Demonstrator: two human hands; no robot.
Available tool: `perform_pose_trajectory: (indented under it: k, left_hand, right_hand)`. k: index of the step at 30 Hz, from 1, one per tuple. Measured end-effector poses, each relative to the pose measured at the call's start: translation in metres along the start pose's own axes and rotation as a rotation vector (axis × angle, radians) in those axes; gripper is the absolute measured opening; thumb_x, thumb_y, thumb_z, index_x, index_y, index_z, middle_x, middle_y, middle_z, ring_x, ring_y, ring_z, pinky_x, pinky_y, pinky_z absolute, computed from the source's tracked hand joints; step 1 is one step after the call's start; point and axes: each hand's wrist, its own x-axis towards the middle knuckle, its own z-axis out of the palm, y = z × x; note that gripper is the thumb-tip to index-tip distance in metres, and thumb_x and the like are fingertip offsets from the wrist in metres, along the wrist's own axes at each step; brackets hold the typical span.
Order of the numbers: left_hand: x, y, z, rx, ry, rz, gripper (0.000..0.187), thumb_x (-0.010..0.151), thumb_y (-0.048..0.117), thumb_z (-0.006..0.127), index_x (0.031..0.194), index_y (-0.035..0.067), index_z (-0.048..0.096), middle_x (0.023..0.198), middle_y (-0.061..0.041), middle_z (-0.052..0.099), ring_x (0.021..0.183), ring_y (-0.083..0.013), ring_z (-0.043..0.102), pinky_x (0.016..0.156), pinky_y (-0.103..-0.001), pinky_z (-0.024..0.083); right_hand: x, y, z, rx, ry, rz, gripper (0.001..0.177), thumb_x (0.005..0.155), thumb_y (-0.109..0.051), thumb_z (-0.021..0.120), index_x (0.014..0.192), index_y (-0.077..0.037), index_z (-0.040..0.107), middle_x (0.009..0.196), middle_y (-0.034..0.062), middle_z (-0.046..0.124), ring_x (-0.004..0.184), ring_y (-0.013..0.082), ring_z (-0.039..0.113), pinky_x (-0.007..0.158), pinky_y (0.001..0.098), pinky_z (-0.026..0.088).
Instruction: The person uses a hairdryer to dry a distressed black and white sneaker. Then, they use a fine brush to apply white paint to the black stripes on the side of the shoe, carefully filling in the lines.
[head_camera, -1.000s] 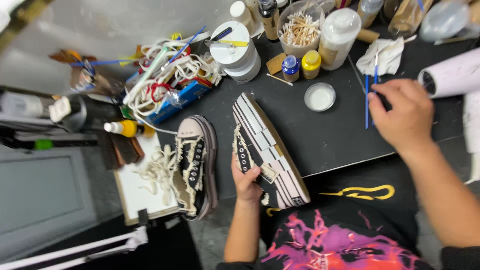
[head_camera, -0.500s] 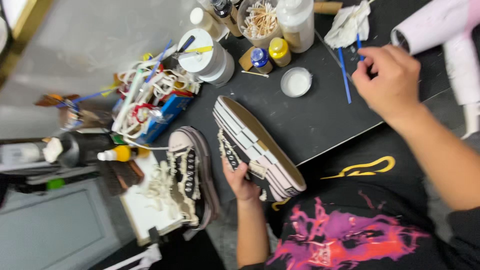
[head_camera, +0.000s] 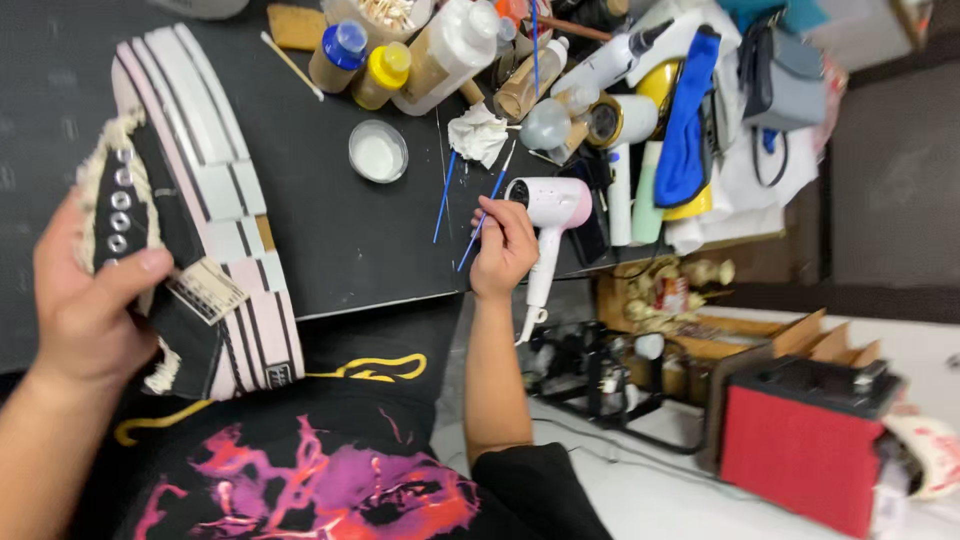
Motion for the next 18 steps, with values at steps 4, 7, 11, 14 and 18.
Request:
perform_pose_trajectory:
  k: [4,7,11,14,18]
  left_hand:
    - [0.01,0.003,0.002,-0.019,-0.048,-0.001,0.064,0.085,0.002,0.062,0.148,-0.001,0.051,0.126,-0.005,0.066,0.11,-0.013,0.064,0.098,-0.028,0.05]
    - [0.007,0.007,0.008,-0.082,-0.086,-0.073,0.056,0.09,0.004,0.064,0.145,-0.004,0.053,0.118,-0.014,0.07,0.1,-0.0226,0.07,0.089,-0.037,0.056]
    - [0.011,0.016,0.006,-0.05,-0.07,0.036,0.064,0.088,0.002,0.064,0.15,-0.006,0.048,0.13,-0.009,0.066,0.116,-0.0149,0.064,0.105,-0.03,0.05]
    - [0.004,-0.001,0.001,-0.059,-0.094,0.073,0.066,0.09,0.008,0.065,0.151,-0.006,0.045,0.134,-0.011,0.065,0.121,-0.0175,0.064,0.111,-0.032,0.049]
    - [0.007,0.008,0.001,-0.041,-0.059,0.016,0.068,0.088,0.007,0.067,0.151,-0.006,0.044,0.136,-0.012,0.062,0.123,-0.0178,0.061,0.111,-0.032,0.046]
  right_hand:
    - [-0.009,0.021,0.003,0.035,0.046,-0.004,0.018,0.095,0.008,0.062,0.113,0.007,0.067,0.105,0.0097,0.066,0.087,0.0172,0.069,0.075,0.0278,0.06]
    - [0.01,0.011,-0.001,0.021,0.084,-0.116,0.022,0.094,0.007,0.069,0.115,0.008,0.065,0.102,0.013,0.068,0.088,0.0178,0.068,0.08,0.03,0.06]
    - [0.0,0.026,0.016,0.07,0.106,-0.07,0.007,0.103,0.001,0.062,0.109,0.005,0.064,0.095,0.0137,0.07,0.081,0.0181,0.067,0.074,0.0302,0.059]
    - [-0.025,0.053,-0.026,0.074,0.14,0.02,0.014,0.108,-0.002,0.058,0.119,0.005,0.061,0.103,0.0176,0.071,0.09,0.0228,0.069,0.08,0.0338,0.06]
    - [-0.01,0.065,-0.01,0.21,0.113,0.069,0.018,0.11,-0.006,0.057,0.122,0.007,0.06,0.105,0.0199,0.073,0.092,0.0252,0.073,0.081,0.0351,0.061]
